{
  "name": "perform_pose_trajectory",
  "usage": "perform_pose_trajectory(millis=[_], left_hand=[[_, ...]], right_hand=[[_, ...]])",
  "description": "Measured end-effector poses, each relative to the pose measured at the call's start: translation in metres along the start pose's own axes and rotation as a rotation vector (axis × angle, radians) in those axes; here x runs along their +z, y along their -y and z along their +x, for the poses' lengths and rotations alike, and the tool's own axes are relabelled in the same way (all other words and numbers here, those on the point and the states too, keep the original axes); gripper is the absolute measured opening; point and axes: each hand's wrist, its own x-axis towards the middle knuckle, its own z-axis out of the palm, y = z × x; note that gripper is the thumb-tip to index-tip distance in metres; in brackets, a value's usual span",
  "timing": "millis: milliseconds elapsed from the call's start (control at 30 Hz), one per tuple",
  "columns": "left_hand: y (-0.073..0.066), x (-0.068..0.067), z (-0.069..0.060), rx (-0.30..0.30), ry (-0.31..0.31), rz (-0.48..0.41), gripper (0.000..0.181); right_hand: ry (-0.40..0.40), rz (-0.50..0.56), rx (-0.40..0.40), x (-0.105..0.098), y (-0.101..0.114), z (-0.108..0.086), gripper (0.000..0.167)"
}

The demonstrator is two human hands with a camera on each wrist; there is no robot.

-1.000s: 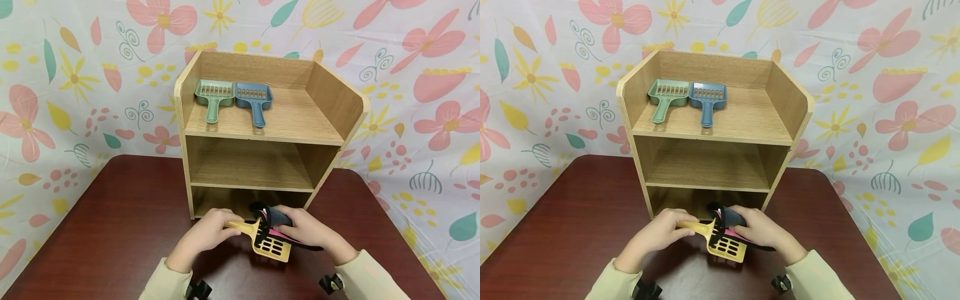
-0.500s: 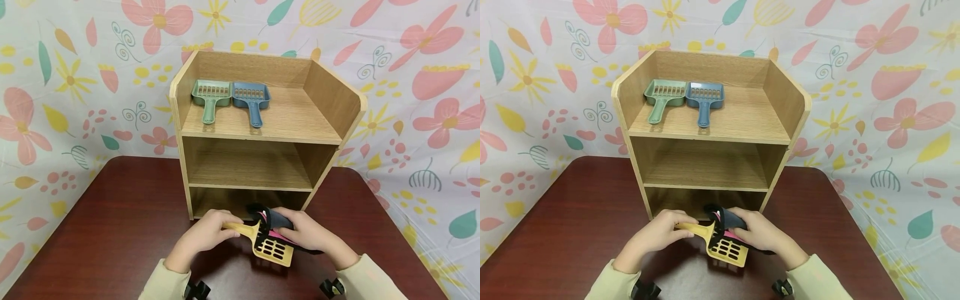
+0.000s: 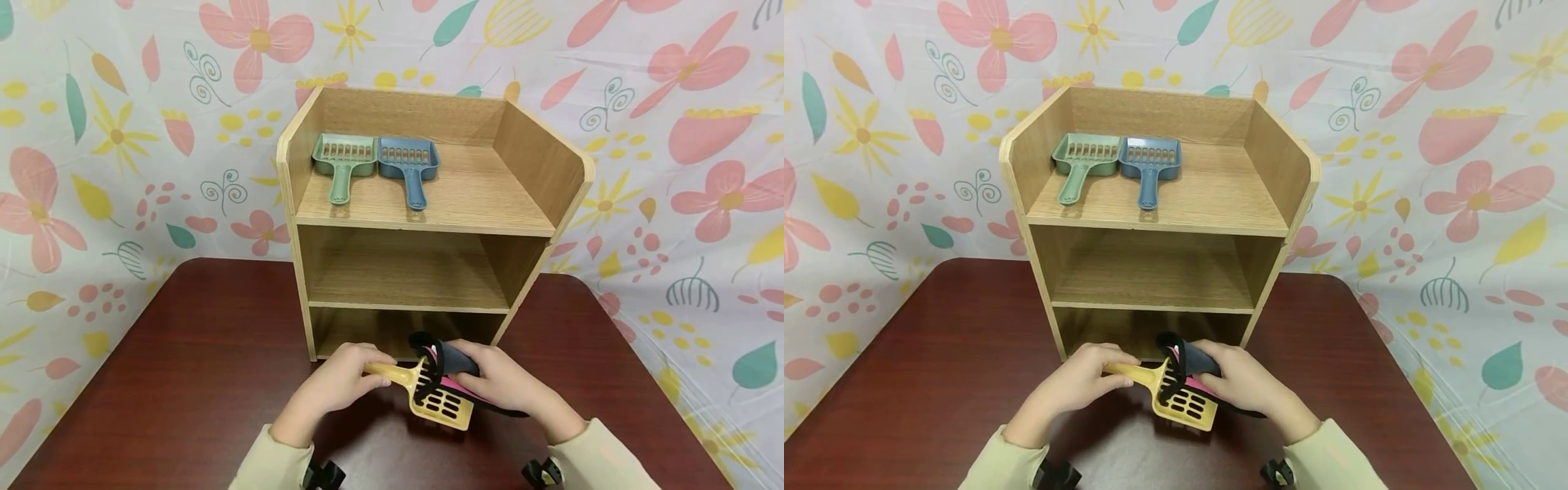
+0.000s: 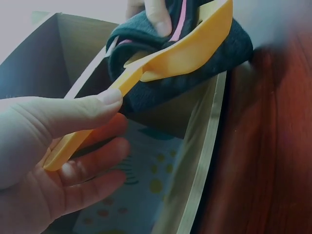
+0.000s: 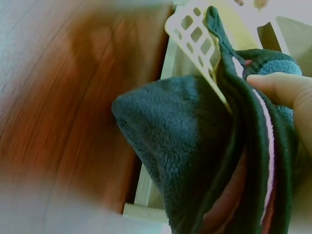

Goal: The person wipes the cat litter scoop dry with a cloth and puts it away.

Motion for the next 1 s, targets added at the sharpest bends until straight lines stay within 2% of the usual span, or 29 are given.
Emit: perform_pose_trajectory(millis=[133,300,400,533,700,867,1000], left_hand=[[-0.003,0.004,0.001,-0.008,0.03,0.0,0.023],[-0.003,0.005,0.001,0.013,0.054,0.017,0.023],[-0.002,0.004,0.001,0.025,0.04,0.001,0.023],[0.0,0.0,0.0,0.037,0.003,-0.027,0.024],[0.001,-0.004,-0.001,0.069,-0.052,-0.023,0.023],[0.002,-0.008,-0.002,0.093,-0.118,-0.004,0.024],[0.004,-0.009,-0.003,0.076,-0.134,0.002,0.023]], right_hand=[[0.042,0.014,-0.009,0.002,0.006,0.006,0.042],[0.089,0.05,-0.025,0.003,0.01,0.009,0.044],[0.061,0.088,-0.023,0.004,0.007,0.007,0.044],[-0.023,0.145,0.004,0.004,0.001,0.0,0.042],[-0.117,0.279,0.127,0.006,-0.004,-0.009,0.037],[-0.242,0.508,0.261,0.013,-0.003,-0.011,0.038],[-0.344,0.713,0.393,0.024,0.002,-0.011,0.039]])
